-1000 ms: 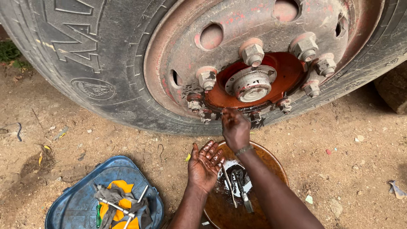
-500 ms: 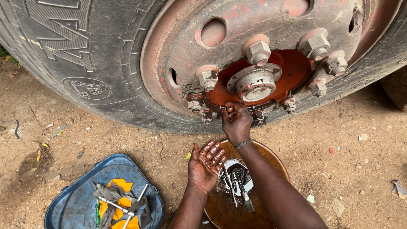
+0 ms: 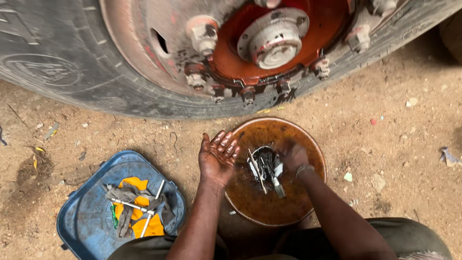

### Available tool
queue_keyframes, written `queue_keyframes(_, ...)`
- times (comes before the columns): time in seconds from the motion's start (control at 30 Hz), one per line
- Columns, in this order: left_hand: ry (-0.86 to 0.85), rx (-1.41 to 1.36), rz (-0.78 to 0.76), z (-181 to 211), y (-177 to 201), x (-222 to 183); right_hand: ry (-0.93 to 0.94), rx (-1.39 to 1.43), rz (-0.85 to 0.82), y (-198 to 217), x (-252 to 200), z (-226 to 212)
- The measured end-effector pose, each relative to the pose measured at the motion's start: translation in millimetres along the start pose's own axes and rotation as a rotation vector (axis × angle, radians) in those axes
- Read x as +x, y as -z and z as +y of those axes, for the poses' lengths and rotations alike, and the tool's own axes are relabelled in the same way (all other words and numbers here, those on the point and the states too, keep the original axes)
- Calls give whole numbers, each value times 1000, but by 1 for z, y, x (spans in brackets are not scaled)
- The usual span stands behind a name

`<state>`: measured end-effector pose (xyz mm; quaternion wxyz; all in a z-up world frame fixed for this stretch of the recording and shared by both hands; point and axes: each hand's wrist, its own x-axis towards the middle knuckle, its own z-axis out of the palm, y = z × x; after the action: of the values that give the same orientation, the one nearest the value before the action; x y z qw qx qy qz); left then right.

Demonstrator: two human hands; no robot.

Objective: The person removes small metal bolts from a truck wheel hub, cleans them with a brush in a basin containing liquid, and kemudian reinstalls them into the hub by hand.

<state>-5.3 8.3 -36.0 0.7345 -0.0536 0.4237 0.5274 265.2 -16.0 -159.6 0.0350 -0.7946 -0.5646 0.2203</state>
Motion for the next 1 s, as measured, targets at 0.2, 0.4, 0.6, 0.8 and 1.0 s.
queue_keyframes(0.2,-145,642,278,-21,48,28,-85,-57,-352,-80,-41,-7)
queue_keyframes(0.4,27,1179,443,-46,133,40,-91,97,-446,-106,-41,-56)
queue_keyframes(0.6,-203,1742,389,-74,182,73,-34,325,-424,-107,-34,-30)
queue_keyframes(0.8,-114,1579,398,-64,179,79,-295,610,-21,-51,14,31)
queue_keyframes(1.0,-37,1581,394,-54,145,59,417,-952,-441,-42,1,-9)
